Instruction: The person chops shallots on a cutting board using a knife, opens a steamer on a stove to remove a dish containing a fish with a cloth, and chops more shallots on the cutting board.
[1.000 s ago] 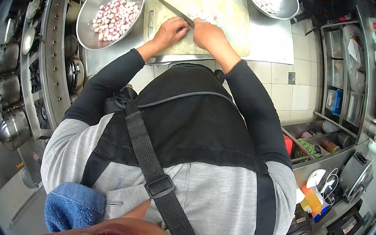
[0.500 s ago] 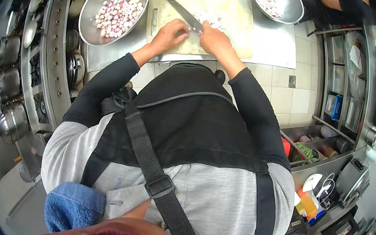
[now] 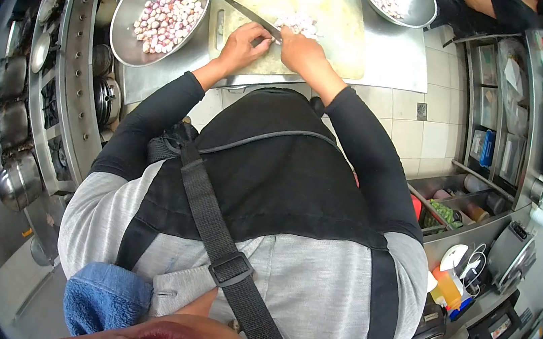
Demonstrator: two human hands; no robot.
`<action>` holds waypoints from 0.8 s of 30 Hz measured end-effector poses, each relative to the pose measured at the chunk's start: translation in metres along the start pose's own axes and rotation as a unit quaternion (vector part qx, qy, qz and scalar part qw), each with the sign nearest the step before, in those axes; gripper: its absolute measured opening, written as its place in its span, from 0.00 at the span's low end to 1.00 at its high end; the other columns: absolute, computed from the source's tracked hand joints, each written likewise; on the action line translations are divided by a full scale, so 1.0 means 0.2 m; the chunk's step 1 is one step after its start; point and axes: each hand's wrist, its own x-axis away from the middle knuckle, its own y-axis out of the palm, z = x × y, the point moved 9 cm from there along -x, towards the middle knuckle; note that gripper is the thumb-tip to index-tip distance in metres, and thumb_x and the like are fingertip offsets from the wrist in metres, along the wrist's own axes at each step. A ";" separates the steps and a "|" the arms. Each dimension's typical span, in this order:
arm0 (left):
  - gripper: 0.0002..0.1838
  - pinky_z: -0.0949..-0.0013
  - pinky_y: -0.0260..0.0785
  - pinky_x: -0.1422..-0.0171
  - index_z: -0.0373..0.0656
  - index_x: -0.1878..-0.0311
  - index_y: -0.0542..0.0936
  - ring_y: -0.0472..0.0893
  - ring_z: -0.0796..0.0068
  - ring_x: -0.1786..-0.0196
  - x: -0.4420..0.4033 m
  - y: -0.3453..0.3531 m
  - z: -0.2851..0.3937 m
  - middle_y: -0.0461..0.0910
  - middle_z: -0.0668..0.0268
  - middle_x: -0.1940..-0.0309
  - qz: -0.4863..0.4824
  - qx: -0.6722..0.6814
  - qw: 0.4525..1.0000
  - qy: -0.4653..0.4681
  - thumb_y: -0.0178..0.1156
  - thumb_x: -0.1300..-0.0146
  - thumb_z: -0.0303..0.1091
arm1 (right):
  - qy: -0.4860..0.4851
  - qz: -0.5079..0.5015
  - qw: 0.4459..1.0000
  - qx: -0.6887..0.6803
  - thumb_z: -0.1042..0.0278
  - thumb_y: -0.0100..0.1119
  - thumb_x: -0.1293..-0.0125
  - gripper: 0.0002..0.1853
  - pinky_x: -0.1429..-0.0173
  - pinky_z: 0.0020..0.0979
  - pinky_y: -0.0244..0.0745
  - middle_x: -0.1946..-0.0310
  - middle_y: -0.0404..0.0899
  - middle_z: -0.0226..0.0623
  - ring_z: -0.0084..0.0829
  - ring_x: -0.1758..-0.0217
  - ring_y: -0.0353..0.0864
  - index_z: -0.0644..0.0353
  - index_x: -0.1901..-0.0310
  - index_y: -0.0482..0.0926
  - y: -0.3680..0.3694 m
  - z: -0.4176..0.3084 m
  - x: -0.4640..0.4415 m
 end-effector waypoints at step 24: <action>0.05 0.59 0.74 0.52 0.39 0.65 0.82 0.81 0.57 0.58 0.02 -0.01 0.02 0.82 0.61 0.64 0.038 -0.022 0.999 0.019 0.68 0.43 0.27 | -0.015 -0.010 1.000 -0.019 0.69 0.45 0.30 0.13 0.48 0.55 0.78 0.59 0.83 0.65 0.60 0.54 0.85 0.66 0.49 0.72 0.03 -0.03 -0.01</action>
